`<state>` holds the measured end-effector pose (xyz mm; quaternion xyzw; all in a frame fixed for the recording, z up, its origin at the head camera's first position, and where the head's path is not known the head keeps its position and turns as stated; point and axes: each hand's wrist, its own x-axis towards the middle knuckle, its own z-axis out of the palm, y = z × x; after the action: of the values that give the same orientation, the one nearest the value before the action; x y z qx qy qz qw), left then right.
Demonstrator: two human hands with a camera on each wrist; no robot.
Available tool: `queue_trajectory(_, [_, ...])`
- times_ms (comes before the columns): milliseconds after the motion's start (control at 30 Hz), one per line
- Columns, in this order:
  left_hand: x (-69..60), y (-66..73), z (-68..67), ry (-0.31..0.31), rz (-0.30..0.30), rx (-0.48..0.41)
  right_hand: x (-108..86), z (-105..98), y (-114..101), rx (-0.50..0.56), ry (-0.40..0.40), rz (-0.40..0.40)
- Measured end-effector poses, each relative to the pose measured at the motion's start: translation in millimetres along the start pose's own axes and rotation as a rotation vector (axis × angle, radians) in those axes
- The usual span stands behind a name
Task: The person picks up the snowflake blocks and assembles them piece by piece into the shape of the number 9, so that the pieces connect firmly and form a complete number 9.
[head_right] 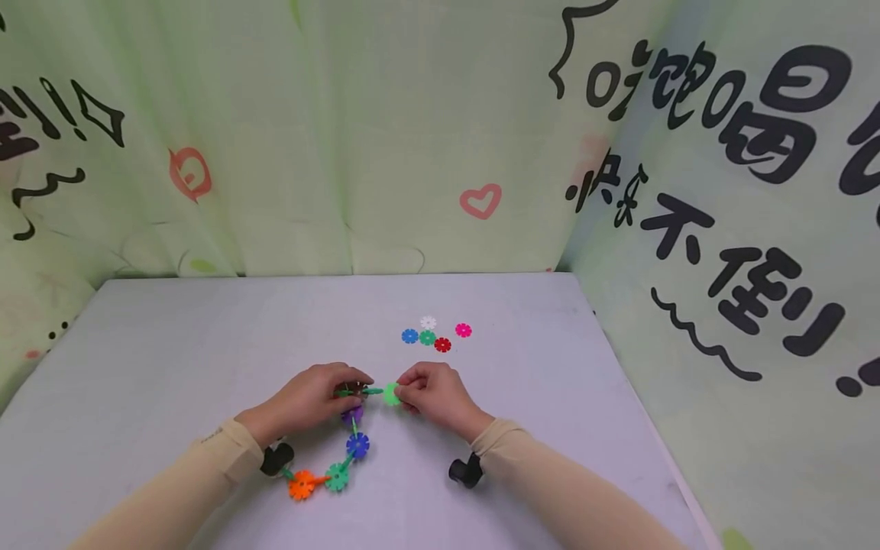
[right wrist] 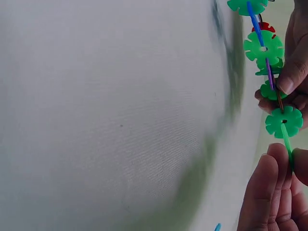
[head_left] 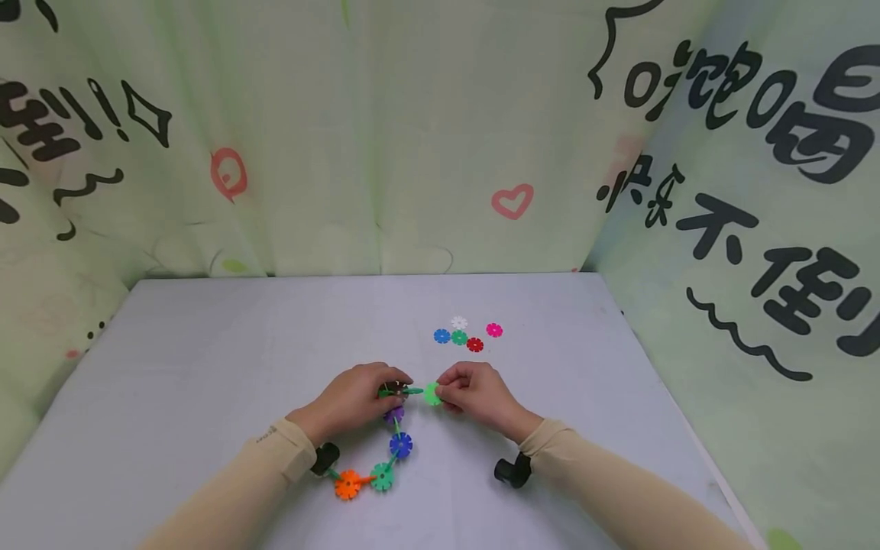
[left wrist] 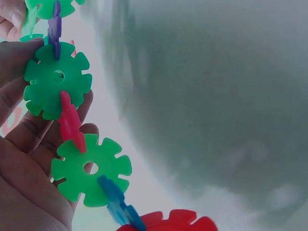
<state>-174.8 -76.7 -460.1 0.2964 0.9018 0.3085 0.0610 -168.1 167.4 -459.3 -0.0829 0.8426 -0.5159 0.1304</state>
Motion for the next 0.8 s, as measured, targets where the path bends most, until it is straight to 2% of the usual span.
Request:
queue_trajectory(167, [-0.2, 1.5, -0.3, 0.004, 0.010, -0.004, 0.4, 0.8, 0.1, 0.033, 0.007, 0.002])
queue_trajectory(600, [4.3, 4.1, 0.7, 0.044, 0.130, 0.047, 0.7, 7.1, -1.4, 0.120, 0.005, 0.049])
queue_trajectory(800, [4.9, 4.0, 2.8, 0.054, 0.145, -0.015, 0.9, 7.9, -0.9, 0.150, -0.006, 0.058])
